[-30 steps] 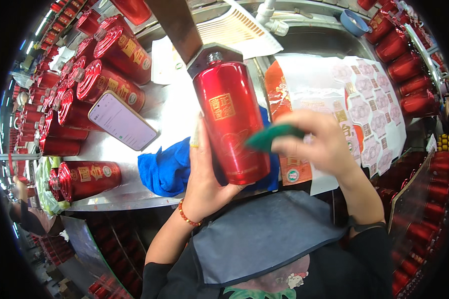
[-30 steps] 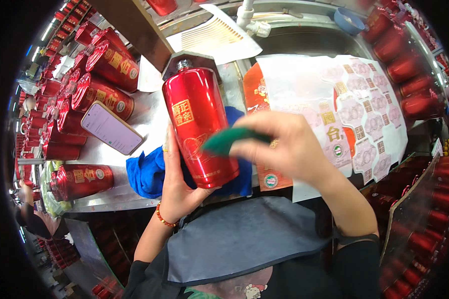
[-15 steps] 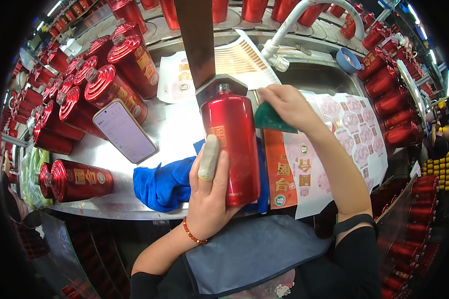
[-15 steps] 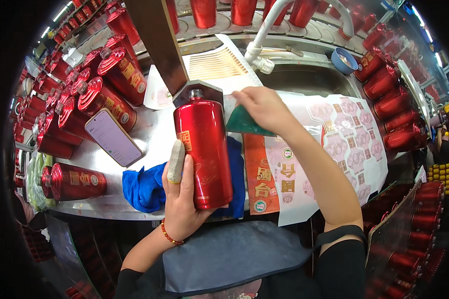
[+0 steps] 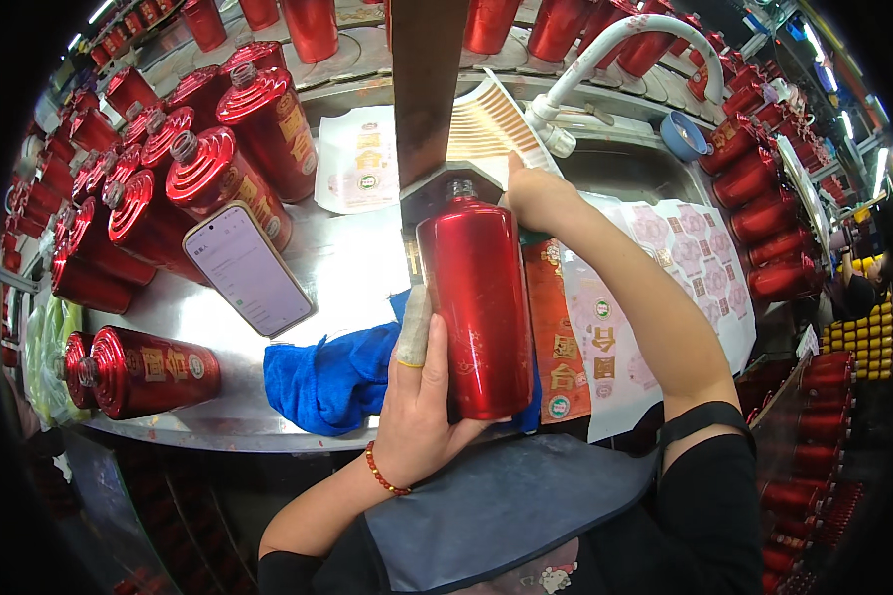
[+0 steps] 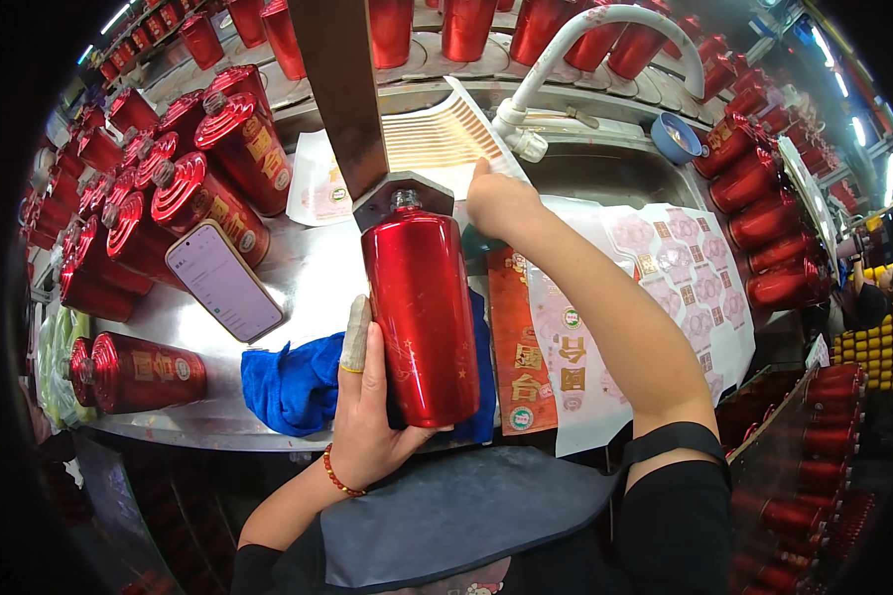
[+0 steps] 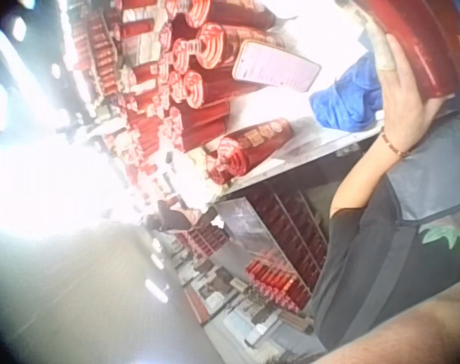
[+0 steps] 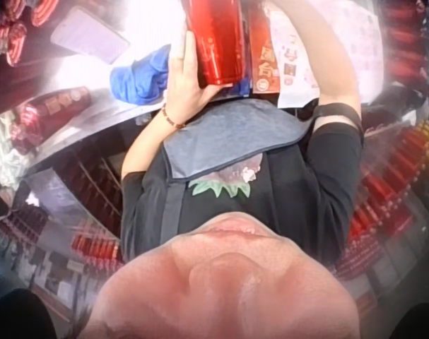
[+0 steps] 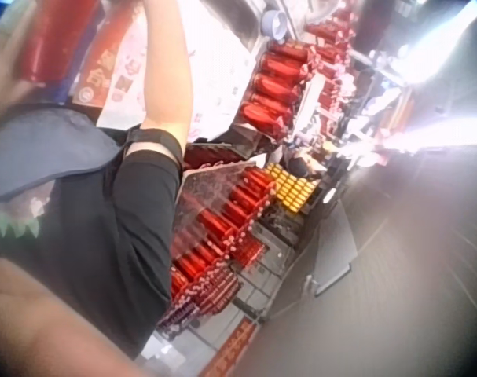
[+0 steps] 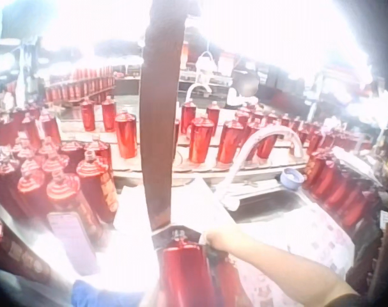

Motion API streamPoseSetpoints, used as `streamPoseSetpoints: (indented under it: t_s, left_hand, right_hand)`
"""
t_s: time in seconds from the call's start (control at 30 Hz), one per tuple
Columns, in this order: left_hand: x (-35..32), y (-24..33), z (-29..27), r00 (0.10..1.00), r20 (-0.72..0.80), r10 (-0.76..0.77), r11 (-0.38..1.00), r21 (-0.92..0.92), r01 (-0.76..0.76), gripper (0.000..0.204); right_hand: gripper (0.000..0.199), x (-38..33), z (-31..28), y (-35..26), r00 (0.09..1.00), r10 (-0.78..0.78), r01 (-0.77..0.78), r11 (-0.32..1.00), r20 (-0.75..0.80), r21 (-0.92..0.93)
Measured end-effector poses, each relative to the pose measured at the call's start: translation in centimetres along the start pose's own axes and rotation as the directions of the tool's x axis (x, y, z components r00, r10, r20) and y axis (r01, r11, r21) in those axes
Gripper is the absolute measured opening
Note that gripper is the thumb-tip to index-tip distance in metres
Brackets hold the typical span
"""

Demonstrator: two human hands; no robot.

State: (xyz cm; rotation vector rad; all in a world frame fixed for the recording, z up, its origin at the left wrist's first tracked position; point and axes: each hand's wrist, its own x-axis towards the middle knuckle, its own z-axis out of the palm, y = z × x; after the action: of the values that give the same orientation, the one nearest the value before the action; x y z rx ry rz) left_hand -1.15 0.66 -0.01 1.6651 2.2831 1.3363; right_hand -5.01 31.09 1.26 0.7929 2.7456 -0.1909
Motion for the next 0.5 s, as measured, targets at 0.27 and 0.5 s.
streamPoseSetpoints:
  t_s: [0.27,0.5]
  left_hand:
    - [-0.2,-0.2,0.2,1.0,0.003,-0.014,1.0,-0.016,0.015,0.114]
    - [-0.3,-0.4,0.5,1.0,-0.01,-0.012,0.999,-0.04,0.011,0.121]
  right_hand:
    - [0.049,-1.7,-0.5,1.4,0.999,-0.026,0.028,0.993,0.023,-0.111]
    - [0.054,-2.1,-0.4,1.9,0.967,-0.125,0.094,0.985,-0.223,-0.142]
